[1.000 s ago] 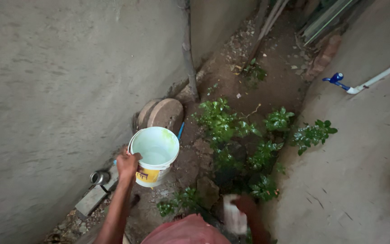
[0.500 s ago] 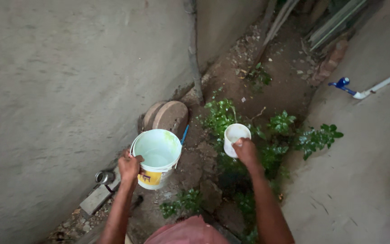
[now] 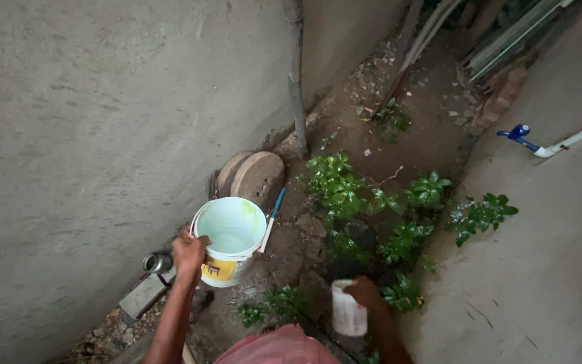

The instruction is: The person pours water from a large bucket into a small cup and uses the cup to water green plants growing in an outdoor passageway. They repeat the process of refilling the cup from the bucket and pouring the water onto the plants several times before going to a tap to refill the bucket.

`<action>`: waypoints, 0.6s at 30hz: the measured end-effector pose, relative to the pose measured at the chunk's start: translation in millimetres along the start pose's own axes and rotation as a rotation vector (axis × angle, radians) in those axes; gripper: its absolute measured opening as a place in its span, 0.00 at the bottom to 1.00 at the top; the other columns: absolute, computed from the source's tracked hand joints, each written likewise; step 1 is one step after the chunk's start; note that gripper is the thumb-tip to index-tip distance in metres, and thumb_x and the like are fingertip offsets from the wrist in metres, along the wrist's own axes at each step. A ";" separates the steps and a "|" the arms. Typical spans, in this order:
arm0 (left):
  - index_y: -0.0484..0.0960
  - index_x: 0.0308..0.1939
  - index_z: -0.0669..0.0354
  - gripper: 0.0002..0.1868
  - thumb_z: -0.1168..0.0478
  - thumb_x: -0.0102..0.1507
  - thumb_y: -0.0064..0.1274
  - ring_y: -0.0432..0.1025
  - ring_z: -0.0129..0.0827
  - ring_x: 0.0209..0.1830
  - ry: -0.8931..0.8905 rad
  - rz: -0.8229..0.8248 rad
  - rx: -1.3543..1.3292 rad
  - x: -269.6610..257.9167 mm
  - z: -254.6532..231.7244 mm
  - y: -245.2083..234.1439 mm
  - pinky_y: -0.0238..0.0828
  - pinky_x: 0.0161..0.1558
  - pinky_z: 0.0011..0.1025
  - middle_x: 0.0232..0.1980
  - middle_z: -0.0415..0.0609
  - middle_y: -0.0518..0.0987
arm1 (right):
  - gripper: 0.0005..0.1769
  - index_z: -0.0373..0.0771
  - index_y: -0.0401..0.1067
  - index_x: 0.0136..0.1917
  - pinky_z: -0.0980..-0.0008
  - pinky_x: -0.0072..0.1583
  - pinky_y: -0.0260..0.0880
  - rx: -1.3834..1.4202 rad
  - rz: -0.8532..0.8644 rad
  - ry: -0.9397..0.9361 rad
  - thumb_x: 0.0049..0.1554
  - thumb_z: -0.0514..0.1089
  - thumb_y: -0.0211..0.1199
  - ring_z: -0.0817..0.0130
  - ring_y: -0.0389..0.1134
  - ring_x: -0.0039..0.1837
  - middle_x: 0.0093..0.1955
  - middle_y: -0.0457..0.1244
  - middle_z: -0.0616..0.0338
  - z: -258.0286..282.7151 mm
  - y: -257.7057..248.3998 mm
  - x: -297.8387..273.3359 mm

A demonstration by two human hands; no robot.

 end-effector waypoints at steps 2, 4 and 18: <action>0.81 0.50 0.67 0.22 0.72 0.50 0.52 0.68 0.33 0.13 0.004 0.017 -0.031 1.4 -1.3 0.2 0.65 0.15 0.33 0.27 0.50 0.79 | 0.28 0.34 0.78 0.47 0.50 0.51 0.75 -0.033 0.026 0.035 0.50 0.62 0.72 0.51 0.74 0.48 0.47 0.71 0.43 -4.8 -3.5 16.9; 0.81 0.49 0.67 0.21 0.72 0.50 0.52 0.67 0.34 0.13 0.015 0.035 -0.050 5.6 0.5 2.0 0.64 0.15 0.33 0.27 0.51 0.78 | 0.33 0.34 0.80 0.47 0.50 0.52 0.72 -0.262 -0.044 -0.116 0.54 0.69 0.65 0.46 0.73 0.48 0.47 0.70 0.39 19.4 -27.8 44.7; 0.79 0.43 0.66 0.16 0.72 0.51 0.52 0.65 0.35 0.10 -0.020 0.044 -0.139 19.2 28.5 5.7 0.61 0.13 0.35 0.22 0.51 0.74 | 0.21 0.31 0.76 0.46 0.52 0.48 0.72 0.115 -0.726 -0.497 0.55 0.53 0.70 0.44 0.72 0.45 0.43 0.69 0.37 104.1 -138.2 40.8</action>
Point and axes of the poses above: each hand's wrist, its own x-axis towards the middle knuckle, its own y-axis out of the palm, z = x × y, the point moved 7 cm from there along x, towards the middle knuckle
